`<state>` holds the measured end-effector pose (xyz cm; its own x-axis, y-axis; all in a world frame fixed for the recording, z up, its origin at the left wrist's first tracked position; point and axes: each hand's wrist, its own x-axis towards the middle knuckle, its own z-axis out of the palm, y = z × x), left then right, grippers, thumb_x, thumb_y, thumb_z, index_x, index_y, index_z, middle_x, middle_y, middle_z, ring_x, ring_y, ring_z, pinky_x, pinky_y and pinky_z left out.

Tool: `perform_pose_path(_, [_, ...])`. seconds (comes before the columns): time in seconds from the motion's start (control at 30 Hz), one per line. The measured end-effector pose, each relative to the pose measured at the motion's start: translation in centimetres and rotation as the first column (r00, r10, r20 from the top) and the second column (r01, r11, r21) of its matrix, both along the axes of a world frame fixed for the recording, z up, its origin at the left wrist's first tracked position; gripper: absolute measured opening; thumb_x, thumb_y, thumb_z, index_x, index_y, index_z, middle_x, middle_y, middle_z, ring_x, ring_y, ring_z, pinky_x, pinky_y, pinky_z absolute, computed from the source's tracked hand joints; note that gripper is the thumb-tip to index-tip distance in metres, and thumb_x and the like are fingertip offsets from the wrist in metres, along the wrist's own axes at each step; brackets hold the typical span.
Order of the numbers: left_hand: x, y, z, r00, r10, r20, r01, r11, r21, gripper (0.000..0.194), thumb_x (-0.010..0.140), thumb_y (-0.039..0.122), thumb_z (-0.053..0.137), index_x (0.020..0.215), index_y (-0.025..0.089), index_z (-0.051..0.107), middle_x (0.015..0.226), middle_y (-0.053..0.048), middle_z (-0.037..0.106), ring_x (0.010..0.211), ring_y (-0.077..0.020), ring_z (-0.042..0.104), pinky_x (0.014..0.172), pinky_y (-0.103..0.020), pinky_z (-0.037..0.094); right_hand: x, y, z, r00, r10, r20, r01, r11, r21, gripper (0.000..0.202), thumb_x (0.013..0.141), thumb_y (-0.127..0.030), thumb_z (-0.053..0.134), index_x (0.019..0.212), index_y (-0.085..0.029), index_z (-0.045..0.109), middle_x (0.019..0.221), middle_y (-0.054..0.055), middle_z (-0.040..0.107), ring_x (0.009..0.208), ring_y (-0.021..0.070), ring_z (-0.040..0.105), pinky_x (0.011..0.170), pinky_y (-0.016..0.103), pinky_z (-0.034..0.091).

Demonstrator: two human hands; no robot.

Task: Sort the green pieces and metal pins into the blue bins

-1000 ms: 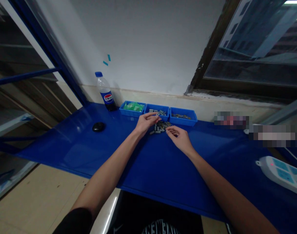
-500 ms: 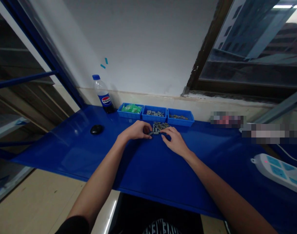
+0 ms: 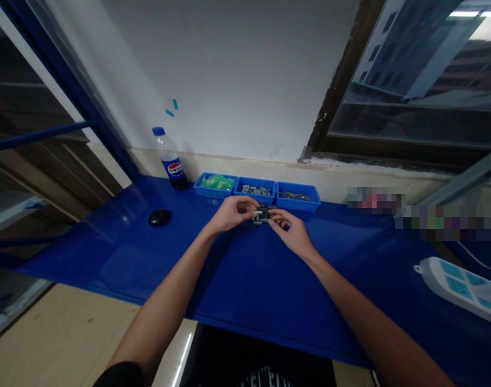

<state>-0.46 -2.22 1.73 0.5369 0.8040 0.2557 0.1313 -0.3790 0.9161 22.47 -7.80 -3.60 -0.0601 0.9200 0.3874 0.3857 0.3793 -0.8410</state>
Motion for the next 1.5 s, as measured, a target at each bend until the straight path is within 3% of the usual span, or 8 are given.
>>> perform_pose_path(0.2, [2.0, -0.9, -0.4, 0.993, -0.048, 0.112, 0.052, 0.998, -0.037, 0.031, 0.077, 0.027, 0.083, 0.102, 0.011, 0.075, 0.096, -0.011, 0.078, 0.086, -0.0184, 0.074, 0.083, -0.031, 0.059, -0.5, 0.0, 0.7, 0.918, 0.091, -0.386, -0.152, 0.98, -0.131, 0.039, 0.073, -0.042, 0.086, 0.106, -0.023, 0.075, 0.09, 0.004, 0.078, 0.084, 0.0213, 0.073, 0.08, 0.034, 0.055])
perform_pose_path(0.43, [2.6, -0.9, -1.4, 0.994, 0.002, 0.107, 0.012, 0.992, -0.127, 0.035, 0.083, 0.041, 0.079, 0.099, 0.011, 0.077, 0.086, -0.01, 0.079, 0.071, -0.0174, 0.073, 0.069, -0.028, 0.059, -0.2, 0.1, 0.9, 0.912, 0.006, -0.409, -0.087, 0.98, -0.18, 0.035, 0.072, -0.045, 0.086, 0.096, -0.02, 0.078, 0.085, 0.006, 0.079, 0.071, 0.02, 0.071, 0.072, 0.036, 0.057])
perform_pose_path(0.6, [3.3, 1.0, -2.3, 0.949, 0.193, 0.248, -0.164, 0.977, -0.133, 0.043, 0.079, 0.044, 0.082, 0.105, 0.01, 0.076, 0.098, -0.014, 0.08, 0.091, -0.0254, 0.077, 0.085, -0.035, 0.062, 0.2, 0.1, 0.2, 0.998, -0.06, -0.03, 0.06, 0.998, 0.012, 0.02, 0.086, -0.036, 0.072, 0.098, -0.021, 0.078, 0.09, 0.007, 0.078, 0.075, 0.0214, 0.07, 0.071, 0.036, 0.054])
perform_pose_path(0.77, [3.5, 2.5, -2.7, 0.898, 0.199, 0.391, -0.196, 0.979, -0.048, 0.056, 0.081, 0.036, 0.08, 0.131, 0.014, 0.068, 0.144, -0.016, 0.063, 0.131, -0.0293, 0.063, 0.113, -0.043, 0.049, 0.5, -0.3, 0.0, 0.919, -0.015, 0.394, -0.075, 0.974, 0.212, 0.021, 0.093, -0.021, 0.062, 0.107, -0.022, 0.077, 0.105, 0.008, 0.078, 0.097, 0.025, 0.067, 0.089, 0.042, 0.054])
perform_pose_path(0.97, [2.2, 1.0, -2.3, 0.966, 0.23, 0.12, -0.249, 0.95, 0.186, 0.023, 0.09, 0.028, 0.066, 0.102, 0.014, 0.078, 0.115, -0.013, 0.077, 0.107, -0.0234, 0.072, 0.098, -0.039, 0.058, 0.6, -0.5, 0.1, 0.851, -0.015, 0.525, -0.129, 0.963, 0.235, 0.021, 0.096, -0.021, 0.06, 0.107, -0.022, 0.078, 0.104, 0.009, 0.077, 0.097, 0.0265, 0.064, 0.089, 0.044, 0.055])
perform_pose_path(1.17, [1.1, 0.1, -1.4, 0.926, 0.273, -0.259, -0.137, 0.886, 0.443, 0.02, 0.09, 0.018, 0.063, 0.101, 0.015, 0.079, 0.096, -0.009, 0.078, 0.083, -0.0189, 0.071, 0.079, -0.031, 0.056, 0.3, -0.9, 1.2, 0.794, -0.079, 0.603, -0.108, 0.957, 0.268, 0.038, 0.098, -0.025, 0.057, 0.135, -0.026, 0.067, 0.127, 0.012, 0.067, 0.112, 0.0298, 0.059, 0.097, 0.05, 0.053])
perform_pose_path(1.3, [0.4, 0.1, -1.2, 0.898, 0.186, -0.4, 0.016, 0.893, 0.451, 0.019, 0.086, 0.025, 0.072, 0.1, 0.015, 0.079, 0.086, -0.007, 0.074, 0.075, -0.0175, 0.067, 0.072, -0.028, 0.052, 0.2, -1.1, 1.1, 0.731, -0.082, 0.678, -0.128, 0.959, 0.254, 0.036, 0.1, -0.027, 0.055, 0.133, -0.025, 0.068, 0.131, 0.013, 0.063, 0.113, 0.0307, 0.057, 0.095, 0.05, 0.053])
perform_pose_path(1.5, [0.0, 0.4, -1.7, 0.873, 0.117, -0.474, 0.096, 0.911, 0.401, 0.024, 0.078, 0.027, 0.081, 0.099, 0.016, 0.079, 0.085, -0.005, 0.069, 0.072, -0.016, 0.064, 0.068, -0.025, 0.048, 0.8, -1.0, 1.1, 0.769, -0.073, 0.635, -0.128, 0.956, 0.265, 0.021, 0.099, -0.027, 0.059, 0.112, -0.022, 0.075, 0.117, 0.012, 0.069, 0.104, 0.0289, 0.058, 0.092, 0.046, 0.052])
